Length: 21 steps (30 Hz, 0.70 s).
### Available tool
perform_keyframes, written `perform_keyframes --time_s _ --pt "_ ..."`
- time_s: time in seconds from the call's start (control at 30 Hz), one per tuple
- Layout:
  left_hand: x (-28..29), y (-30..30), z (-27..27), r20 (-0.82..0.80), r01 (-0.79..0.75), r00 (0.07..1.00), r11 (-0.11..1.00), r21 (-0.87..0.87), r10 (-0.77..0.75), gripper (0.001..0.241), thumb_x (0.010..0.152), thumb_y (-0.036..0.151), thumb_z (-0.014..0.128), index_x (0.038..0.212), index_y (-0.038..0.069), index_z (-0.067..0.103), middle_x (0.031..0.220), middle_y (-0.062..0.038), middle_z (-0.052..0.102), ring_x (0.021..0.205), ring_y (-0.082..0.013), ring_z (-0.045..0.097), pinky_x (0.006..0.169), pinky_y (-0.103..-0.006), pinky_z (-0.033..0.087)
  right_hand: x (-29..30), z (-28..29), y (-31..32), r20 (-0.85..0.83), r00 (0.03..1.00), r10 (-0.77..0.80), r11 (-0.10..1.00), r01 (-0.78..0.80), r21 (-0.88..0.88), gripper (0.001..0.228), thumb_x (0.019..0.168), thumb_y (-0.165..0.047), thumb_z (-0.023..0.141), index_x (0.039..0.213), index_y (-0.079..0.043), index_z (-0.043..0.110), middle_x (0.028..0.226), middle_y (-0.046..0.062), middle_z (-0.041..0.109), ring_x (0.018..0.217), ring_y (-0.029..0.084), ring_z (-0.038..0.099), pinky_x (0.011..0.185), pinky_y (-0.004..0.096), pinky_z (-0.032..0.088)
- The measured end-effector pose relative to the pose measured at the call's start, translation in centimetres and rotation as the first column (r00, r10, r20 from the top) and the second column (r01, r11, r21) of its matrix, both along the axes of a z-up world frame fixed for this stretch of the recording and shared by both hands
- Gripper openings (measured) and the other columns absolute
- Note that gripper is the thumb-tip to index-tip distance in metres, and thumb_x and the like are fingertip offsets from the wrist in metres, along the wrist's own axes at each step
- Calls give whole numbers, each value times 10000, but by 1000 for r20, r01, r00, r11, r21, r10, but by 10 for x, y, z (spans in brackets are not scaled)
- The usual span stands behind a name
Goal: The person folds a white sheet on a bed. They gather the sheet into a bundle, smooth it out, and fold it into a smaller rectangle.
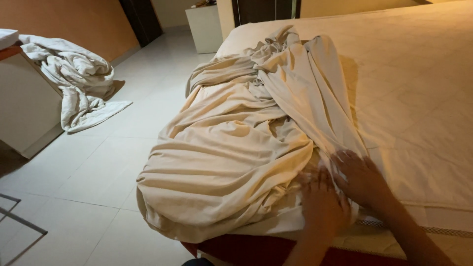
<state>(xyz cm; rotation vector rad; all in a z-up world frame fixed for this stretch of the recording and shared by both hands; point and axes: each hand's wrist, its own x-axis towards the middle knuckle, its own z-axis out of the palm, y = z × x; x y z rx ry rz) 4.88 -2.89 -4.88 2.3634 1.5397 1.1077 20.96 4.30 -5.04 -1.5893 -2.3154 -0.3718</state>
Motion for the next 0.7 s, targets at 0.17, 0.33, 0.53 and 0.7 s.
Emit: perform_keyframes --time_s 0.17,0.33,0.53,0.7 --pt "9 -12 -10 34 38 999 999 9 -38 716 949 289 509 1494 -173 455 1591 -326 436 1542 -483 305 1269 -643 84 11 -5 -23 -63 998 1 1000 -2 -22 610 935 -391 474 1498 -159 448 1567 100 455 1497 270 357 1174 530 295" --pt "8 -14 -11 71 35 997 996 76 -41 685 968 272 503 1504 -154 480 1598 -320 459 1561 -475 347 1300 -636 102 16 -10 -20 -46 999 7 1000 -7 0 598 964 -369 449 1523 -156 440 1553 117 453 1476 282 358 1179 537 285" --pt "3 -1 -2 135 91 987 996 -22 -87 665 1011 292 490 1490 -169 469 1565 -375 432 1528 -521 317 1258 -653 97 33 -19 11 -98 995 1 998 -7 -63 578 961 -388 433 1482 -153 520 1553 74 498 1475 259 427 1167 489 375" --pt "-15 15 -1 83 0 997 1000 13 -1 614 1008 287 506 1466 -123 512 1577 -330 441 1527 -488 329 1273 -608 113 -2 11 15 -19 990 -138 988 137 -68 618 943 -512 462 1447 -164 538 1567 61 471 1479 271 379 1159 568 291"
